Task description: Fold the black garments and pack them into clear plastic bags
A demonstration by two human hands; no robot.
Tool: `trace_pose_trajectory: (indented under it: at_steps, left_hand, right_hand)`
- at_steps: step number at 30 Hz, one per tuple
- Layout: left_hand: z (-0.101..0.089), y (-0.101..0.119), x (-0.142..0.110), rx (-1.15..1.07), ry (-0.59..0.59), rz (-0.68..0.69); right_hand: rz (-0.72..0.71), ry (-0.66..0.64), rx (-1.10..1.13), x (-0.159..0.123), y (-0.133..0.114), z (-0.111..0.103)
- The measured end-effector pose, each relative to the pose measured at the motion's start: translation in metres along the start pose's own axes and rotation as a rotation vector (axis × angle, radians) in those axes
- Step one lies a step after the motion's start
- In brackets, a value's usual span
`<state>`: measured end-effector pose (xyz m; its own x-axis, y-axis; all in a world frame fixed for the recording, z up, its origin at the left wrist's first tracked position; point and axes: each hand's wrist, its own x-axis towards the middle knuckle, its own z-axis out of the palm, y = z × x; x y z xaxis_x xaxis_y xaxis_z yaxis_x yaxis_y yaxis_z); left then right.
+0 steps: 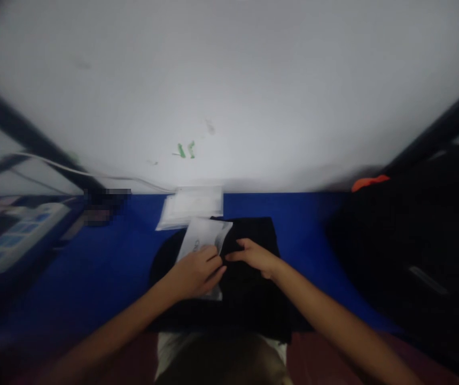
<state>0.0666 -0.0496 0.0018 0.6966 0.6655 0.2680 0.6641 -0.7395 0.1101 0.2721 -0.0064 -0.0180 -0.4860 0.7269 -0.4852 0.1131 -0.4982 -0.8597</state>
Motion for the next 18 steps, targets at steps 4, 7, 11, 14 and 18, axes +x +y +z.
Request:
trace_pose_trajectory:
  at_steps: [4,7,11,14,18]
  left_hand:
    - [-0.013,0.006,-0.007,-0.004,-0.25,-0.013]
    - [-0.016,0.014,-0.014,-0.029,-0.397,-0.013]
    - [-0.012,0.019,-0.018,-0.024,-0.431,-0.004]
    - [-0.01,0.016,-0.018,-0.013,-0.439,0.025]
    - [-0.01,0.011,-0.018,0.006,-0.42,0.056]
  right_hand:
    - [0.026,0.068,-0.015,0.004,0.007,-0.007]
    - [0.036,0.111,-0.038,0.003,0.007,-0.012]
    - [0.03,-0.086,-0.009,-0.004,-0.002,-0.009]
    - [0.055,-0.274,0.015,-0.007,-0.008,-0.002]
    - [0.057,-0.218,0.039,-0.002,-0.004,0.005]
